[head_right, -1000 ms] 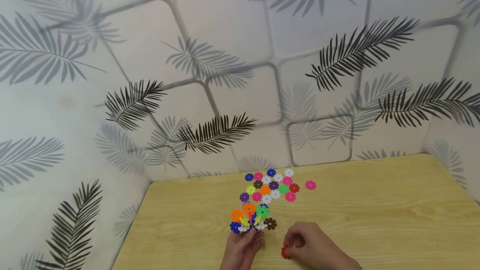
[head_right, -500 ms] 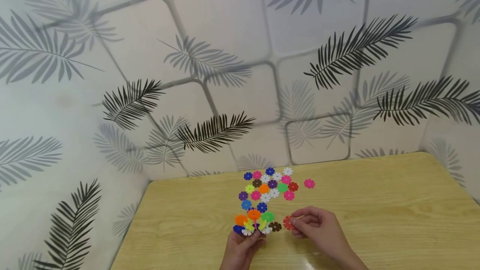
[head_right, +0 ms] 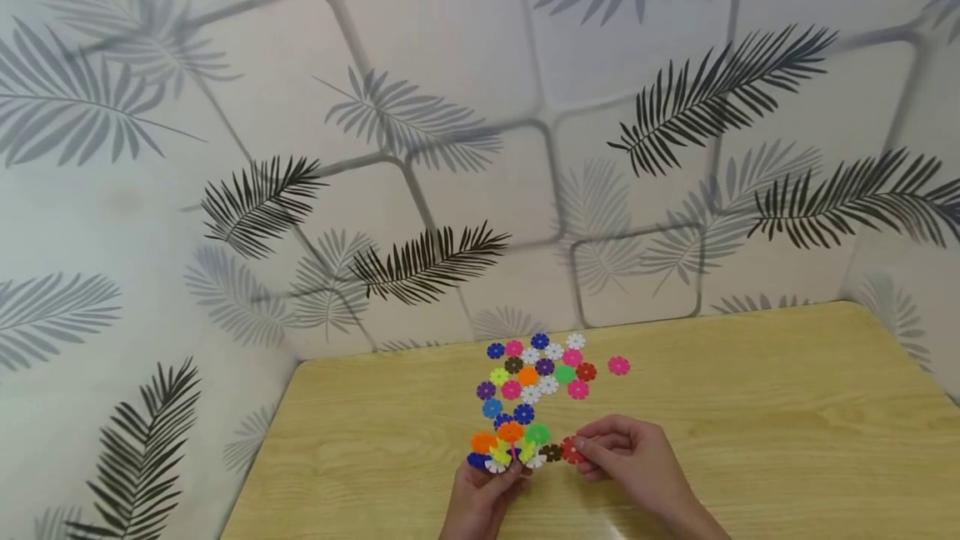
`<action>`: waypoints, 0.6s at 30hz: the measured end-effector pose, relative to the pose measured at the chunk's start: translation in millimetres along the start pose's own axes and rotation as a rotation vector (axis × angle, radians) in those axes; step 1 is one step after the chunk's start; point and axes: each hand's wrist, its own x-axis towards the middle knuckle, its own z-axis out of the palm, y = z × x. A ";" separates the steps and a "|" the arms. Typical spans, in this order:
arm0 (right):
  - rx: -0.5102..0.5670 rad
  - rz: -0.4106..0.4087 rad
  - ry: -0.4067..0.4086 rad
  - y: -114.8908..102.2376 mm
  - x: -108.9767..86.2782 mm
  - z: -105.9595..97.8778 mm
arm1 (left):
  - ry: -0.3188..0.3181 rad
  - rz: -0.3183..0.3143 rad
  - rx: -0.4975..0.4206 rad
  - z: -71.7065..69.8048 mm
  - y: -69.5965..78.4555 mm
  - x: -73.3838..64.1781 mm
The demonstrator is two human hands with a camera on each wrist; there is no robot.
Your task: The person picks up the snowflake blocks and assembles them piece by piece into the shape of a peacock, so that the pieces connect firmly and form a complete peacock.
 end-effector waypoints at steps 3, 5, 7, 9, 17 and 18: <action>-0.005 0.005 0.002 -0.6 1.5 1.7 | 0.006 0.012 0.014 -0.1 -0.4 -0.1; -0.008 0.015 0.013 -1.0 2.4 2.3 | 0.013 0.024 0.038 0.6 -0.9 0.0; -0.017 0.014 0.020 -0.2 3.4 2.8 | 0.021 0.034 0.061 1.2 -1.7 -0.2; -0.021 0.020 0.030 0.5 4.3 3.8 | 0.033 0.043 0.082 2.1 -2.0 -0.5; -0.079 -0.023 -0.009 0.4 9.1 2.5 | 0.050 0.027 0.064 5.0 2.4 -2.0; -0.119 -0.037 -0.014 -0.6 9.9 0.1 | 0.041 0.022 0.055 5.2 2.5 -1.8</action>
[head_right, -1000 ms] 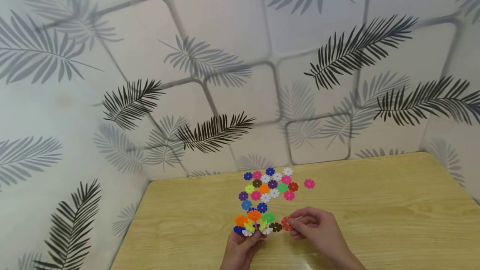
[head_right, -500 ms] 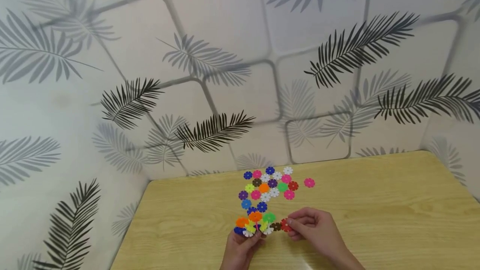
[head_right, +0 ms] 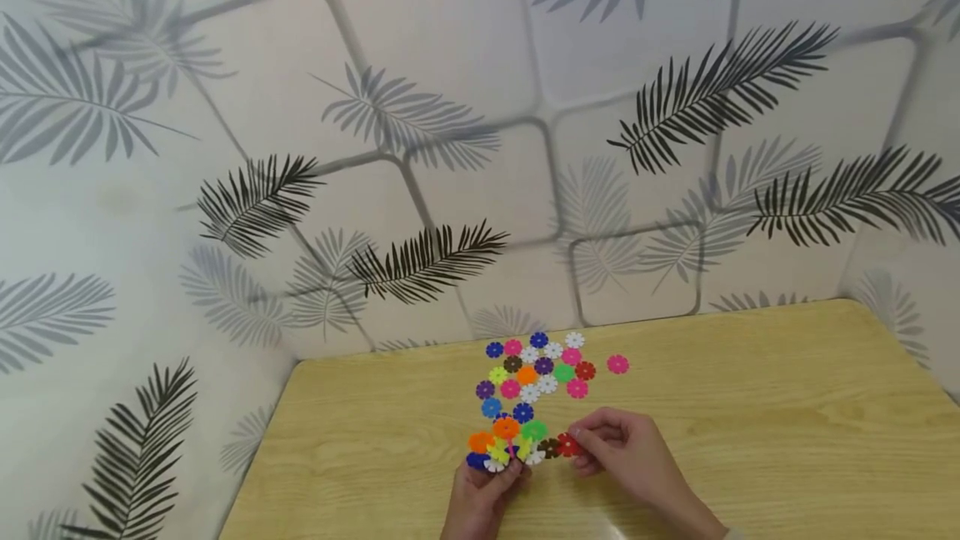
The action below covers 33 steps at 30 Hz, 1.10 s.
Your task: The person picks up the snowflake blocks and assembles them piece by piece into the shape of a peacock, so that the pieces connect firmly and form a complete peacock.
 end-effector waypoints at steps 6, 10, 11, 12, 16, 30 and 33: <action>-0.471 -0.162 0.061 -2.2 14.6 -16.6 | -0.019 -0.010 -0.036 0.1 -2.0 -0.4; -0.810 -0.309 0.127 2.2 35.6 -26.1 | -0.028 -0.003 -0.045 -2.0 -2.6 -0.7; -0.875 -0.318 0.125 2.4 40.9 -27.8 | -0.030 0.001 -0.047 -2.7 -2.7 -0.8; -0.939 -0.313 0.115 1.9 45.6 -29.0 | -0.032 0.004 -0.049 -3.6 -2.9 -1.0; -1.053 -0.260 0.049 -1.4 57.6 -30.2 | -0.030 0.021 -0.042 -6.0 -3.7 -2.1; -0.809 -0.082 0.146 3.3 53.8 -40.5 | -0.026 -0.005 -0.047 -5.7 -3.5 1.1; -0.799 -0.063 0.125 2.6 48.9 -47.2 | -0.035 0.001 -0.050 -4.6 -3.2 1.6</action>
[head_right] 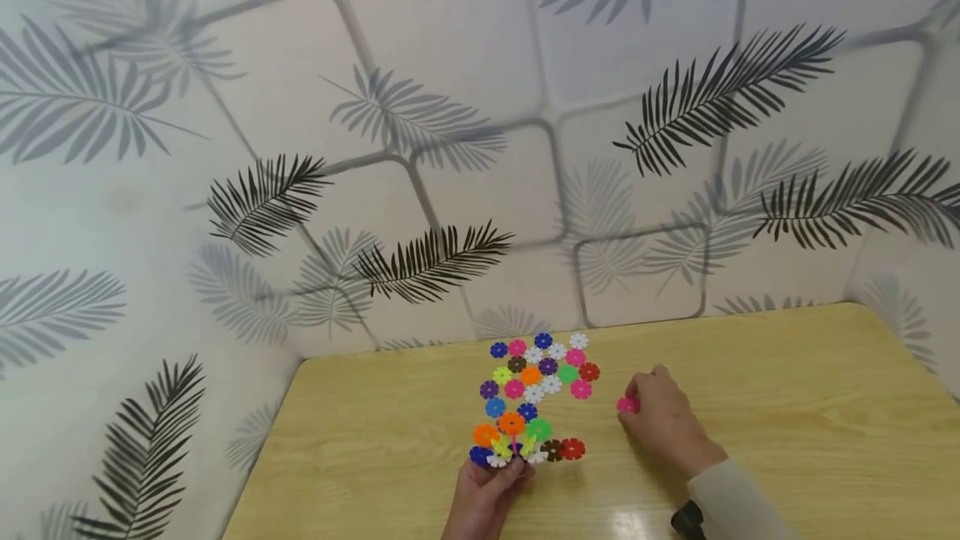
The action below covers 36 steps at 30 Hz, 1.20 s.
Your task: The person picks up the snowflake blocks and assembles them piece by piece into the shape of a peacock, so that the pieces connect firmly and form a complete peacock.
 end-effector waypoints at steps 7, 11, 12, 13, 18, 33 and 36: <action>0.151 0.012 -0.038 0.9 -18.8 -4.5 | -0.017 0.012 0.006 1.4 -0.6 0.1; 0.306 -0.004 0.004 -14.9 -32.5 -4.3 | -0.019 0.007 -0.008 0.6 -0.3 0.2; 0.355 -0.007 0.006 -20.6 -35.6 -4.7 | -0.023 0.008 -0.011 0.4 -0.7 0.2; 0.400 -0.012 0.007 -26.1 -38.2 -4.8 | -0.021 0.005 -0.016 0.5 -0.7 0.2; 0.525 -0.042 -0.003 -50.2 -45.6 -3.3 | -0.019 0.007 -0.027 1.5 -1.5 -0.3; 0.542 0.014 0.005 -67.6 -44.8 16.5 | 0.014 -0.019 -0.046 4.2 -0.2 1.3; 0.578 0.014 -0.004 -68.4 -45.0 18.0 | 0.029 -0.021 -0.046 5.7 0.7 0.4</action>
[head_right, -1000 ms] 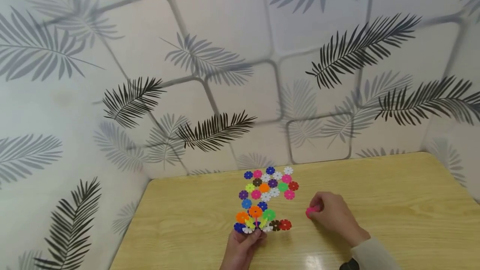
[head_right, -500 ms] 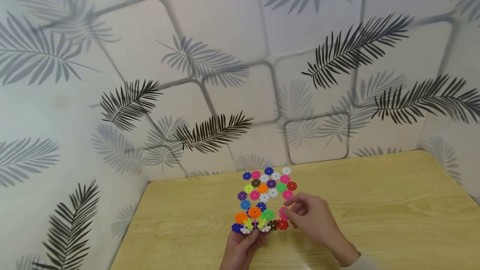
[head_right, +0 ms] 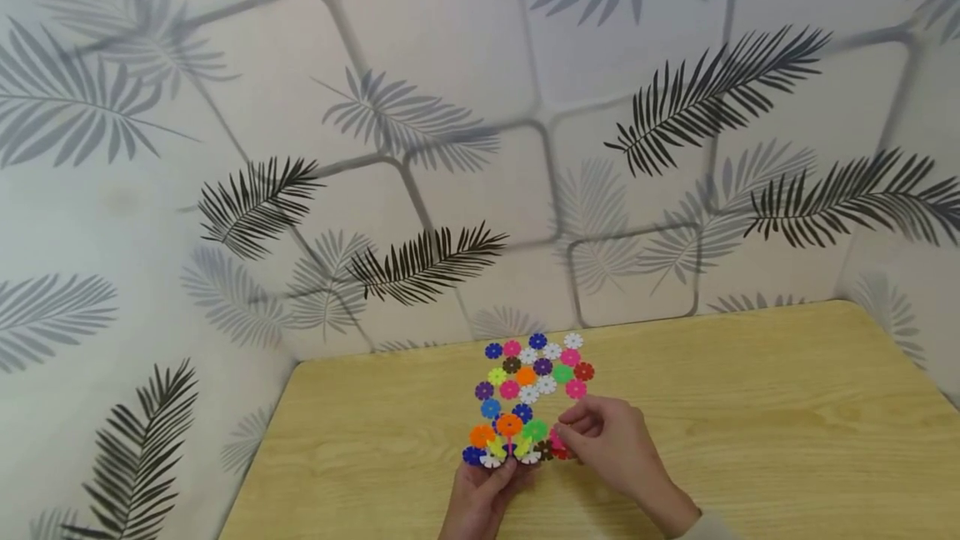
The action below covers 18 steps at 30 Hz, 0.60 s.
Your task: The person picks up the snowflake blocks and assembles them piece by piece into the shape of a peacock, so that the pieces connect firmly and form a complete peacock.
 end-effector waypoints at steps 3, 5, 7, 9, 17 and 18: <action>0.028 0.013 0.006 -1.2 0.1 2.1 | 0.011 -0.008 -0.003 1.1 1.3 -1.0; 0.044 0.019 0.018 -2.4 0.2 3.4 | 0.004 -0.005 -0.007 1.0 1.2 -0.9; 0.056 0.031 0.036 -4.0 0.4 5.0 | 0.000 -0.003 -0.014 0.8 1.0 -0.8; 0.068 0.043 0.050 -5.6 0.6 6.4 | -0.004 0.000 -0.019 0.3 0.4 -0.6; 0.039 0.035 0.052 -7.2 0.2 9.4 | 0.006 -0.015 -0.044 -1.5 -1.7 1.2; 0.030 0.032 0.054 -7.2 0.1 9.6 | 0.008 -0.017 -0.047 -1.6 -1.7 1.5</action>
